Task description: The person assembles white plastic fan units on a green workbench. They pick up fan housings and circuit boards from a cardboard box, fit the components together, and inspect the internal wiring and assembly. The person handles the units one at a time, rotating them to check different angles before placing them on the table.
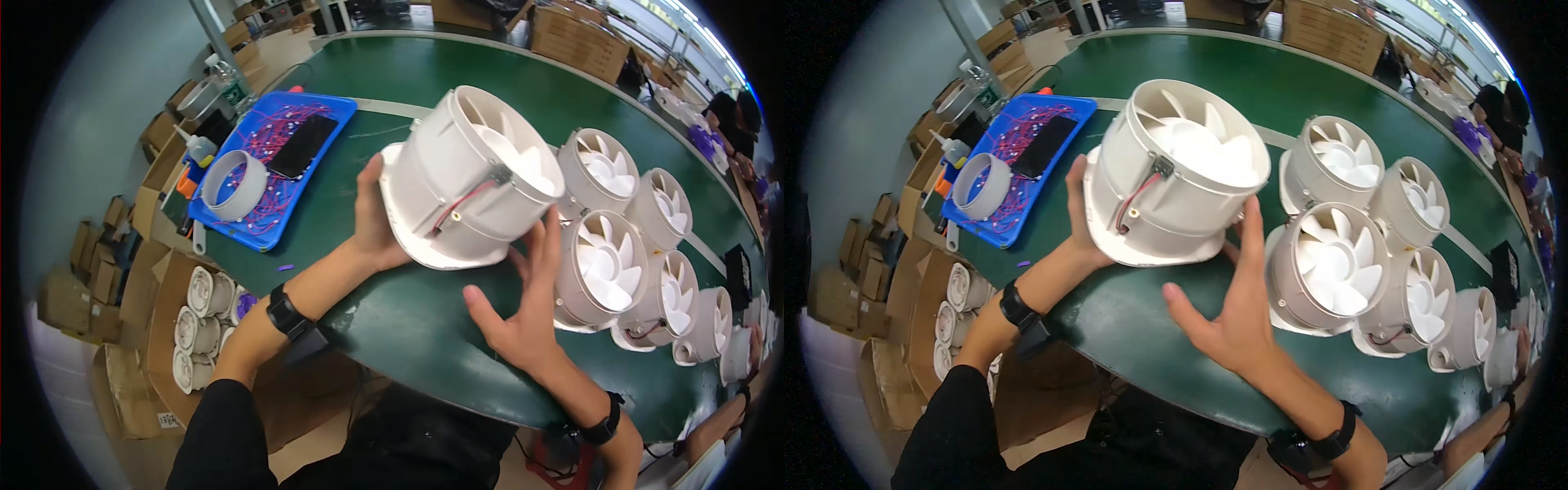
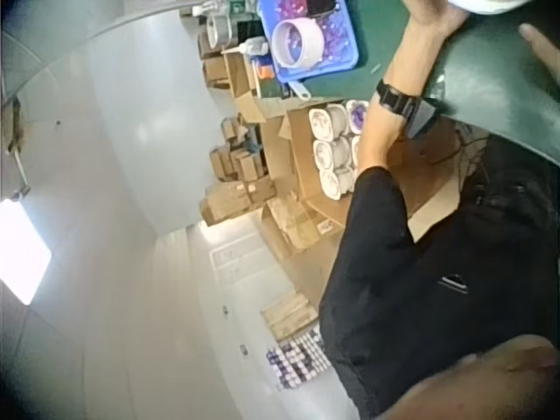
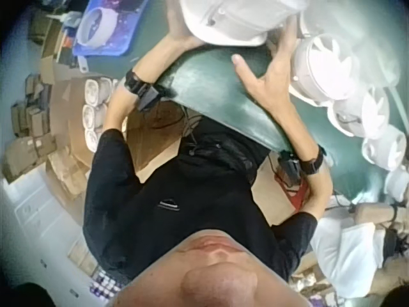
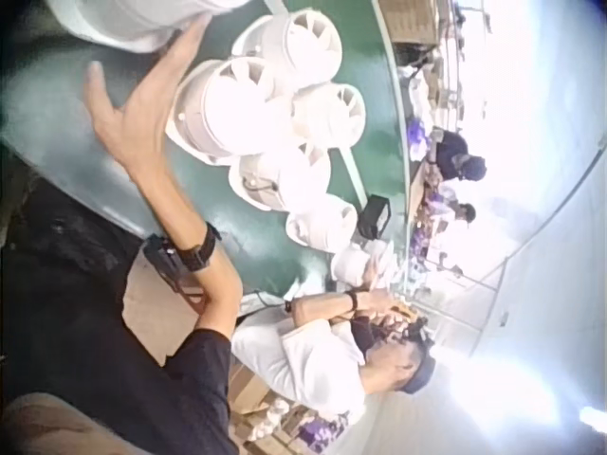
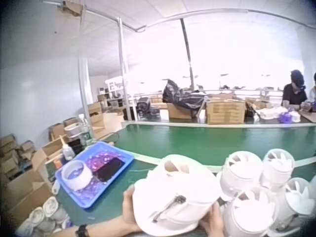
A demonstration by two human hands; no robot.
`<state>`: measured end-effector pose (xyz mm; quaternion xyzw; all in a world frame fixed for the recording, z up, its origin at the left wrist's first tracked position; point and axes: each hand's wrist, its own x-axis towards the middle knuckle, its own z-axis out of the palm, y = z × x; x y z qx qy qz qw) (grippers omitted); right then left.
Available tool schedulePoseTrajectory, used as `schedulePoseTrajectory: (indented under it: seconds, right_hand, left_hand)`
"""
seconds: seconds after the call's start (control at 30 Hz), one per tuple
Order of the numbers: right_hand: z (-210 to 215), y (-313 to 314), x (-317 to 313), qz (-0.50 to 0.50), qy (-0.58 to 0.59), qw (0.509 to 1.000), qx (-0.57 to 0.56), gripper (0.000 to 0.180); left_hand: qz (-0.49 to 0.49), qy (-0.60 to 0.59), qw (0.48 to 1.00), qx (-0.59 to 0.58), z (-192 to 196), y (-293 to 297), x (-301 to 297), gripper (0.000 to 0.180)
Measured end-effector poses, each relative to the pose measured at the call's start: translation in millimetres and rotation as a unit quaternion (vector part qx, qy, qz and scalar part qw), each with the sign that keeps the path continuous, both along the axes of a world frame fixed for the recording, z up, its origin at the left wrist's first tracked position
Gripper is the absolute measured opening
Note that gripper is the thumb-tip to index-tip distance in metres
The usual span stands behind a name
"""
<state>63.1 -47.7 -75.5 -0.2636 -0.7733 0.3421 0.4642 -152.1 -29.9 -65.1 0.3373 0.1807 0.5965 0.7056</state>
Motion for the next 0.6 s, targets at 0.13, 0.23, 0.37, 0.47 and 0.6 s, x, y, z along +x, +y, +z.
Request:
schedulePoseTrajectory:
  seconds: [0.13, 0.23, 0.37, 0.47, 0.6]
  right_hand:
    - [-1, 0, 1, -0.009, -0.021, 0.997, 0.07, 0.106]
    - [-3, 1, 3, -0.006, -0.033, 0.995, 0.097, 0.106]
    - [-3, 1, 4, 0.005, -0.041, 0.992, 0.12, 0.106]
    - [-1, 0, 4, 0.017, -0.014, 0.987, 0.158, 0.104]
    - [1, -5, 5, 0.022, -0.017, 0.979, 0.203, 0.104]
  left_hand:
    - [-0.108, -0.157, 0.982, 0.01, -13, 3, -9, 0.094]
    - [-0.161, -0.274, 0.948, 0.006, -21, 7, -15, 0.1]
    - [-0.156, -0.304, 0.94, 0.008, -26, 6, -22, 0.105]
    - [-0.117, -0.268, 0.956, 0.027, -26, 5, -22, 0.104]
    - [-0.011, -0.101, 0.995, 0.016, -24, 7, -24, 0.102]
